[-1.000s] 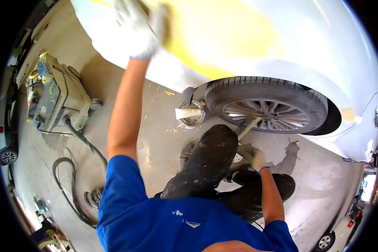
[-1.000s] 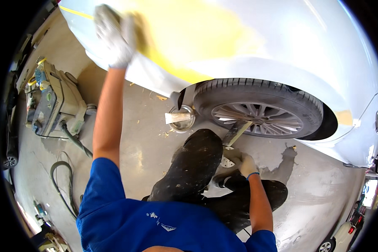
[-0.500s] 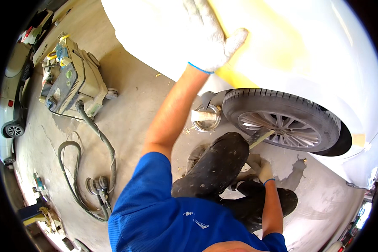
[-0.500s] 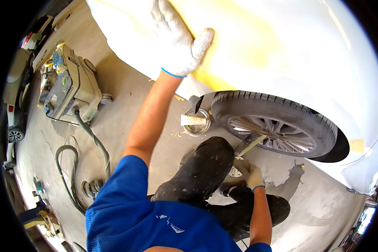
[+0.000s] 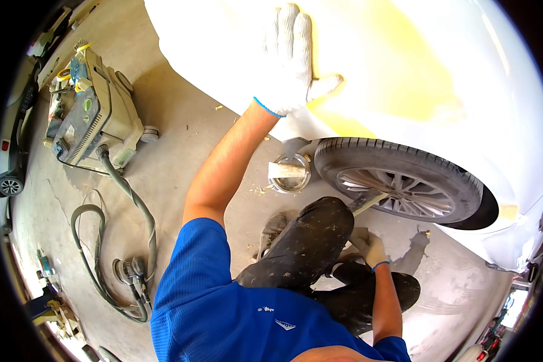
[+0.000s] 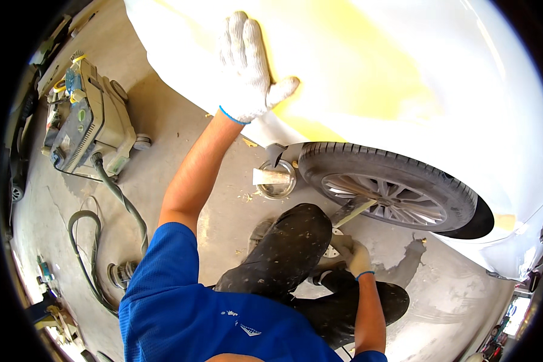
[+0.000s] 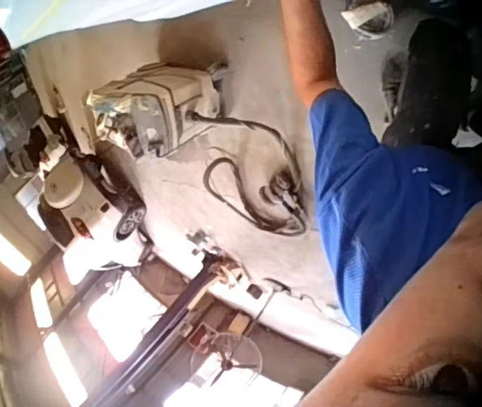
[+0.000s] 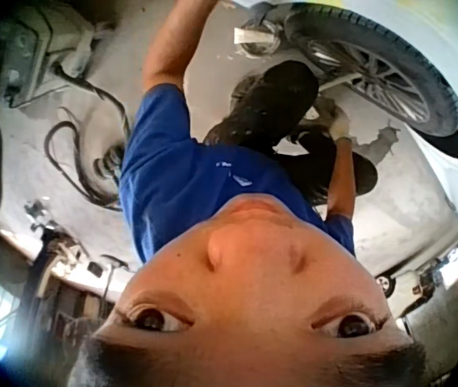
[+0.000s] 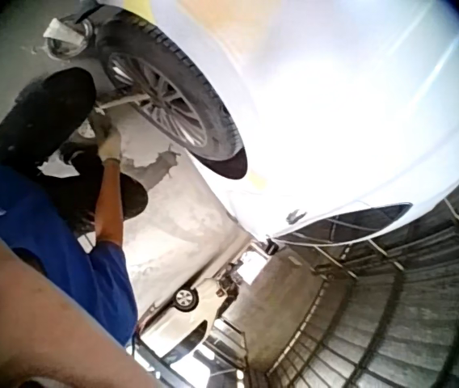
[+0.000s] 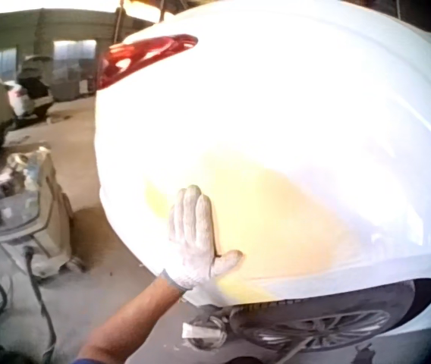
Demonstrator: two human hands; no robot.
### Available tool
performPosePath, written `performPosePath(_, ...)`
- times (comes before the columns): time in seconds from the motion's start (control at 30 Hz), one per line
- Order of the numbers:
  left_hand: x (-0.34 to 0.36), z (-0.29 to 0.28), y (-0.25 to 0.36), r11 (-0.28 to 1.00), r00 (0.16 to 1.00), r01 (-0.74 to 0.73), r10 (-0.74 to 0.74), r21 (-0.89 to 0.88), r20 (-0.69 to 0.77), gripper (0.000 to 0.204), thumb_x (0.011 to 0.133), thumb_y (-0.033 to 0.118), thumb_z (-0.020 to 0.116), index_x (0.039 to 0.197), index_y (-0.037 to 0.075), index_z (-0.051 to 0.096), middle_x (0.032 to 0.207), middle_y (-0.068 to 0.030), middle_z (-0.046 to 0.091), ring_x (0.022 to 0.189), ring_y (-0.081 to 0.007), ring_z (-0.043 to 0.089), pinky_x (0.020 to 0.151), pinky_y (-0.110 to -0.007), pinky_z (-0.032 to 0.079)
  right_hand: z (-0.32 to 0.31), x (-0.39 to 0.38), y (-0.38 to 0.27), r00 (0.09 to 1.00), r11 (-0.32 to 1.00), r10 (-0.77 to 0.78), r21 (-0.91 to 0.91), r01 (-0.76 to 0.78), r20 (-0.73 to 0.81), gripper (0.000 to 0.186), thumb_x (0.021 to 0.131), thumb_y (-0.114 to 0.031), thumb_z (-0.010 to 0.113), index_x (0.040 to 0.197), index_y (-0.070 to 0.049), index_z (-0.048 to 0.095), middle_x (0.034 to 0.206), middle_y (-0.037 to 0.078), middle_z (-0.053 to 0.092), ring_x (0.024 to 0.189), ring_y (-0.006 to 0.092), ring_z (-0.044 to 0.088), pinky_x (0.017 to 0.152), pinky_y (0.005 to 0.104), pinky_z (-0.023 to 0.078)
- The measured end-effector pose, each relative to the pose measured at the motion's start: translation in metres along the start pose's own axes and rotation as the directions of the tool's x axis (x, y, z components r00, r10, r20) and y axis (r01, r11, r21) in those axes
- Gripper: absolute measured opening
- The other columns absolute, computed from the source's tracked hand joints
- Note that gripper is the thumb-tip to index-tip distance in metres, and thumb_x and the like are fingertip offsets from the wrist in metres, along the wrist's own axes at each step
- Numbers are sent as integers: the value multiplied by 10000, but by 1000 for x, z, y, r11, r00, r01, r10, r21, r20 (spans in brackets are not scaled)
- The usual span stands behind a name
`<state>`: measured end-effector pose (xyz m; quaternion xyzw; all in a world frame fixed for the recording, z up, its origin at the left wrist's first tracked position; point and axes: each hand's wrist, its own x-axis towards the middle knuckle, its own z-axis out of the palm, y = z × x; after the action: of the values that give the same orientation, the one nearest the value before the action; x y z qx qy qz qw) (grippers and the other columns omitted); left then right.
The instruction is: The person applies a yellow substance to the rear bumper of a white car using a putty knife. They then mix a filler compound in a small container and apply it to the same area.
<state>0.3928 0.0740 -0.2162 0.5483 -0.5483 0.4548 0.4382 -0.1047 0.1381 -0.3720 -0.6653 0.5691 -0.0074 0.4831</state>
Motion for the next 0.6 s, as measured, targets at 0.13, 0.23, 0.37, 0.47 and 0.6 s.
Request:
performPosePath(0.13, 15, -6, 0, 999, 1000, -1, 2, -32, 27, 1056, 823, 730, 582, 1489, -58, 355, 1534, -338, 308, 1437, -474, 294, 1155, -558, 252, 6, 8, 17, 1000, 1000, 11, 29, -11, 11, 279, 929, -155, 679, 1137, 30, 673, 1042, 88, 722, 939, 153, 655, 835, 319, 527)
performPosePath(0.23, 82, -20, 14, 998, 998, -56, 57, -40, 19, 972, 826, 714, 580, 1448, -22, 448, 1514, -287, 383, 1398, -448, 377, 1134, -538, 310, 0, 6, 28, 997, 996, -76, -48, 77, 17, 272, 933, -141, 678, 1143, 32, 670, 1045, 90, 717, 941, 151, 653, 834, 310, 527)
performPosePath(0.37, 86, -19, 13, 983, 988, -145, 150, -108, 43, 922, 832, 702, 572, 1412, -10, 493, 1485, -257, 433, 1361, -430, 427, 1112, -524, 347, 2, 6, 19, 999, 1000, 9, 8, -9, 43, 283, 948, -138, 656, 1179, 25, 658, 1073, 93, 718, 955, 159, 656, 841, 311, 529)
performPosePath(0.47, 68, -21, 7, 973, 979, -181, 191, -141, 67, 886, 836, 692, 567, 1385, -1, 526, 1462, -235, 470, 1334, -417, 465, 1096, -514, 375, 0, 0, -12, 996, 989, 61, 131, -69, 62, 308, 962, -163, 646, 1224, -2, 650, 1120, 92, 712, 988, 164, 653, 852, 320, 533)
performPosePath(0.6, 49, -17, -3, 963, 980, -187, 196, -193, 28, 818, 843, 668, 558, 1334, 15, 577, 1412, -198, 533, 1277, -392, 529, 1061, -493, 425, -7, 0, -47, 994, 996, 88, -15, -88, 59, 313, 972, -133, 627, 1255, 1, 625, 1146, 84, 689, 1018, 157, 636, 839, 304, 534)
